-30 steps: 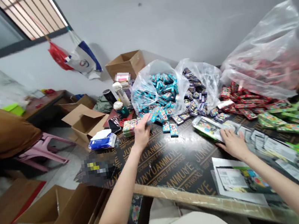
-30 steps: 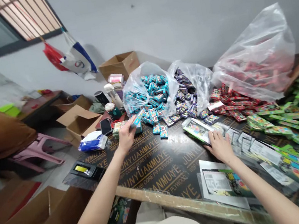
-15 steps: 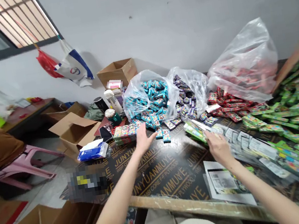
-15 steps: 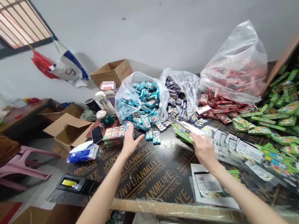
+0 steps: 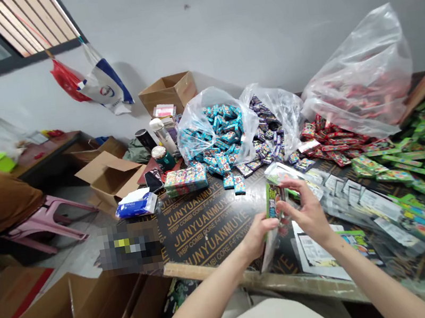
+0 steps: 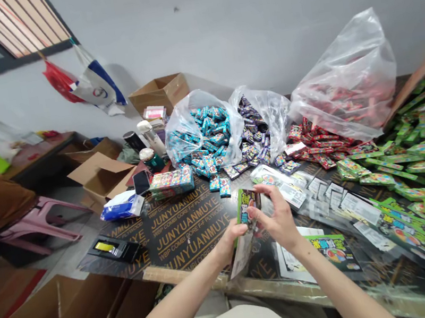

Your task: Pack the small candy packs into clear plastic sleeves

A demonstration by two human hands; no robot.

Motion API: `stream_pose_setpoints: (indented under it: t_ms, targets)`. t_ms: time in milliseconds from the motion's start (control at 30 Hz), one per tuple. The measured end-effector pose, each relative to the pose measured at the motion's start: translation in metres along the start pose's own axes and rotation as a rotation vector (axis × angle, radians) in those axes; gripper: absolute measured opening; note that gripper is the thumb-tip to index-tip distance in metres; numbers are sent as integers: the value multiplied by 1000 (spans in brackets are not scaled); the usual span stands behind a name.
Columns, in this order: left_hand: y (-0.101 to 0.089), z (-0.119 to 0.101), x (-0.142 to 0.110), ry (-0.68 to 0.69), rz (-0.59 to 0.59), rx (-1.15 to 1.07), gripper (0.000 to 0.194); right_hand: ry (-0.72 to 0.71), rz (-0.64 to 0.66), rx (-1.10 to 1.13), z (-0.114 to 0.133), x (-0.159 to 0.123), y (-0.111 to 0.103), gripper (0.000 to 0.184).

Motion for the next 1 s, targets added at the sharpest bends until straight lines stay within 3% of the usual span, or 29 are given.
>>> stream_pose_setpoints:
  t_ms: [100,200,333,433,500,567,633,667,733,800,900,1000]
  targets:
    - [-2,0,-2,29,7,93,46,54,129,60,-3,9,-6,28]
    - [-12,-5,-3,21,-24,200,65,29,332,98,0,11,-6,23]
    - [-20,-19,-9,4,-43,364,79,1,592,-38,-1,5,-1,17]
    - [-12,-23,-15,46,-10,492,72,-2,632,-131,-5,0,3,30]
    - [-9,-24,-16,81,45,547,65,0,636,-123,-7,-1,6,26]
    - [-18,-26,-12,96,147,606,64,7,638,-104,-8,-2,5,18]
    - [-46,-38,0,117,207,762,68,28,575,-113,-10,-1,-1,23]
    - [-68,-48,8,131,177,916,69,46,518,-125,-11,0,-6,25]
    - [-127,-79,25,167,-172,1303,80,88,407,-146,-14,0,-17,27]
    - [-181,-108,40,75,-372,1657,96,123,378,-148,-17,-3,-24,29]
    - [-236,-131,58,-118,-310,1889,101,144,465,-152,-19,-12,-24,29]
    - [-258,-140,67,-192,-254,1895,94,142,511,-182,-20,-19,-22,28]
Point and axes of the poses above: each hand's wrist, its own x-axis towards the middle knuckle, its own y-axis out of the palm, z = x × y, the point moved 3 cm from there along x, towards the middle knuckle, and after that the axes turned 15 degrees about x, right-handed, at the moved point
